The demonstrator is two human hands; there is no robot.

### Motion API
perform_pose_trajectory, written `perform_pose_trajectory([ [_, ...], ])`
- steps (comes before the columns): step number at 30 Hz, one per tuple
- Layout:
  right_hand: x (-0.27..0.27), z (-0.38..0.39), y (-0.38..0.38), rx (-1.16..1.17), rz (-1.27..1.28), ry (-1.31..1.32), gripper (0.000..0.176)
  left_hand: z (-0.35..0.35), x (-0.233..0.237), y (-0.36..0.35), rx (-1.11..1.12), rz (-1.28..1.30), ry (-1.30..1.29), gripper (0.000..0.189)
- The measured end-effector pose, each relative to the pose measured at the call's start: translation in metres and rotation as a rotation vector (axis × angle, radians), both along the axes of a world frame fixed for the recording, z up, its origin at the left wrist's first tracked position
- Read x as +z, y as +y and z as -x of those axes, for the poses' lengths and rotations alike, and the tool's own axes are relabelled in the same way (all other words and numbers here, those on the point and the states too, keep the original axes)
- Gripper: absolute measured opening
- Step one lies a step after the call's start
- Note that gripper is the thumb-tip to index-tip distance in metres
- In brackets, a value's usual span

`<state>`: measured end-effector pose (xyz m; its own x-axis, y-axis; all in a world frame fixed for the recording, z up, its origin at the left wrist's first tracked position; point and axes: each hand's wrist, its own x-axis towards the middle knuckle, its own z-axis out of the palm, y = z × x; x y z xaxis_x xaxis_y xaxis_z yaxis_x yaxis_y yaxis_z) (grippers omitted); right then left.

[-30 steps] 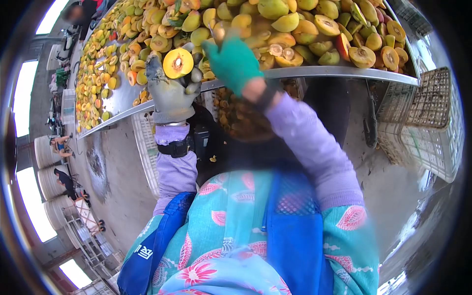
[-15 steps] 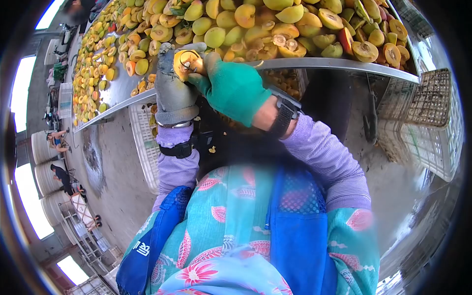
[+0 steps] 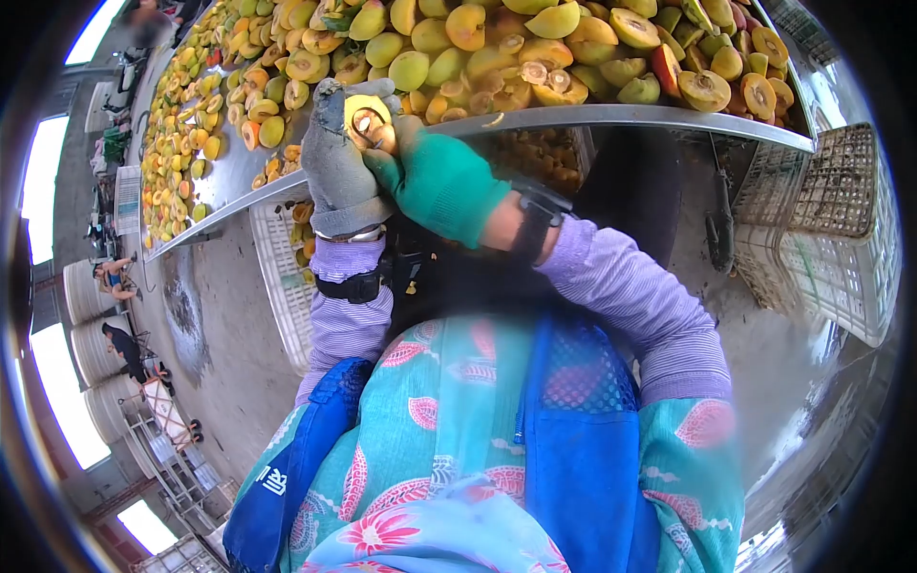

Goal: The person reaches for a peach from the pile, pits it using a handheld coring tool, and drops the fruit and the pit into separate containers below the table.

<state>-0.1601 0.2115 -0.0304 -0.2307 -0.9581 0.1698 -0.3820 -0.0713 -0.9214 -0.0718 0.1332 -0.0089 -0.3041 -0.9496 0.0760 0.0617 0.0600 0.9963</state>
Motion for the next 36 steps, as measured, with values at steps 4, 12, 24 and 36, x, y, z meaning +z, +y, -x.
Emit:
perform_pose_trajectory([
  [4, -0.017, -0.014, -0.002, -0.009, -0.002, -0.142, 0.037, -0.005, 0.001, -0.006, -0.061, 0.229, -0.299, 0.039],
  [12, -0.009, -0.021, -0.004, -0.002, -0.005, -0.437, 0.036, 0.004, 0.001, -0.003, 0.026, 0.020, 0.068, 0.025],
  [24, 0.017, -0.018, 0.003, 0.153, -0.401, -1.107, 0.039, 0.003, 0.013, -0.038, -0.445, -0.059, -0.447, 0.034],
  [36, 0.016, -0.006, 0.009, 0.837, -0.353, -1.817, 0.034, -0.074, -0.002, -0.020, -0.009, -0.369, 0.332, 0.031],
])
